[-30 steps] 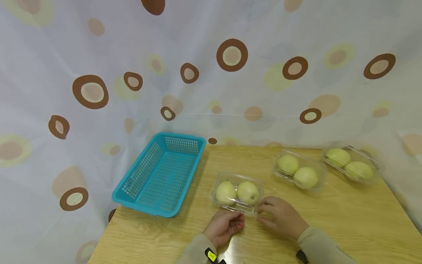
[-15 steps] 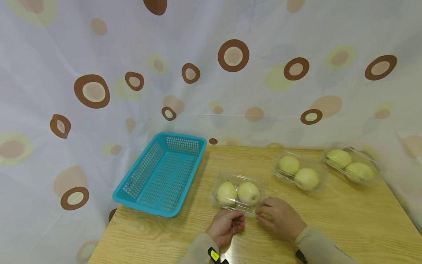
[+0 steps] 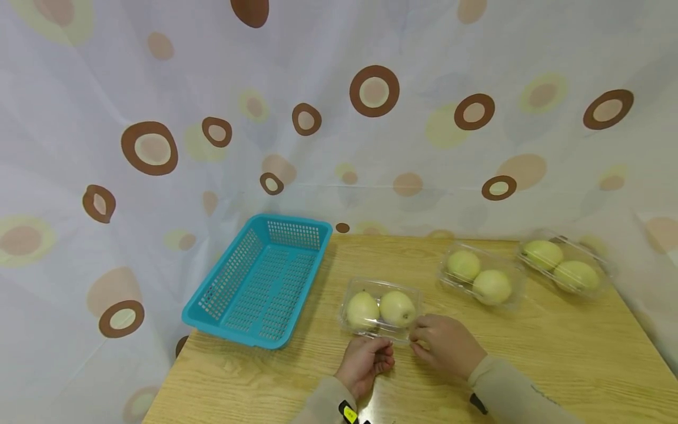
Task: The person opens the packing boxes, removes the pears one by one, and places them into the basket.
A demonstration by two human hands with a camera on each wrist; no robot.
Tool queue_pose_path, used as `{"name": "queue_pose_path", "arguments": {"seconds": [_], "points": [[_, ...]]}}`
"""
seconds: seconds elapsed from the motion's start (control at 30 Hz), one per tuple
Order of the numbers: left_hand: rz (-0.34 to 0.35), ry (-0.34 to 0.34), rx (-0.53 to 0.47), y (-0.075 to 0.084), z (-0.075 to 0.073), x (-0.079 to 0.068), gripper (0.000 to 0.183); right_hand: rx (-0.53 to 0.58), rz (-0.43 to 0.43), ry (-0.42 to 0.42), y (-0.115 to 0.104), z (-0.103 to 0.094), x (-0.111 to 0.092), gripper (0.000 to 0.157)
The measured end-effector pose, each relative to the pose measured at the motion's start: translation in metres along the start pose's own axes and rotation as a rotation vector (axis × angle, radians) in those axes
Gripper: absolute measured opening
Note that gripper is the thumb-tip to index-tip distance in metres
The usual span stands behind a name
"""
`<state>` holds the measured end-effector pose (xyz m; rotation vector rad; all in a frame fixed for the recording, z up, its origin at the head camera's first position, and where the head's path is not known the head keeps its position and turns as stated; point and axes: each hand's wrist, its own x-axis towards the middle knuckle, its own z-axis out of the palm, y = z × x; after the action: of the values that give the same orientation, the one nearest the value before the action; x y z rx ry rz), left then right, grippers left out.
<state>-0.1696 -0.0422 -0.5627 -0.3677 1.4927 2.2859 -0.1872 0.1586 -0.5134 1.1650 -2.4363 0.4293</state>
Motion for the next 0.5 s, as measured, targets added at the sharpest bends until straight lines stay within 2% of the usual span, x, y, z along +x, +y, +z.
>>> {"name": "queue_pose_path", "arguments": {"seconds": [0.2,0.5], "points": [[0.014,0.027,0.015,0.0008,0.0039,-0.0012,0.017,-0.065,-0.037,0.016,-0.0003,0.0033,0.0022,0.009],[0.016,0.034,0.033,0.0059,0.0075,-0.0026,0.012,-0.126,-0.092,0.054,-0.0033,0.0008,0.0077,0.019]]}}
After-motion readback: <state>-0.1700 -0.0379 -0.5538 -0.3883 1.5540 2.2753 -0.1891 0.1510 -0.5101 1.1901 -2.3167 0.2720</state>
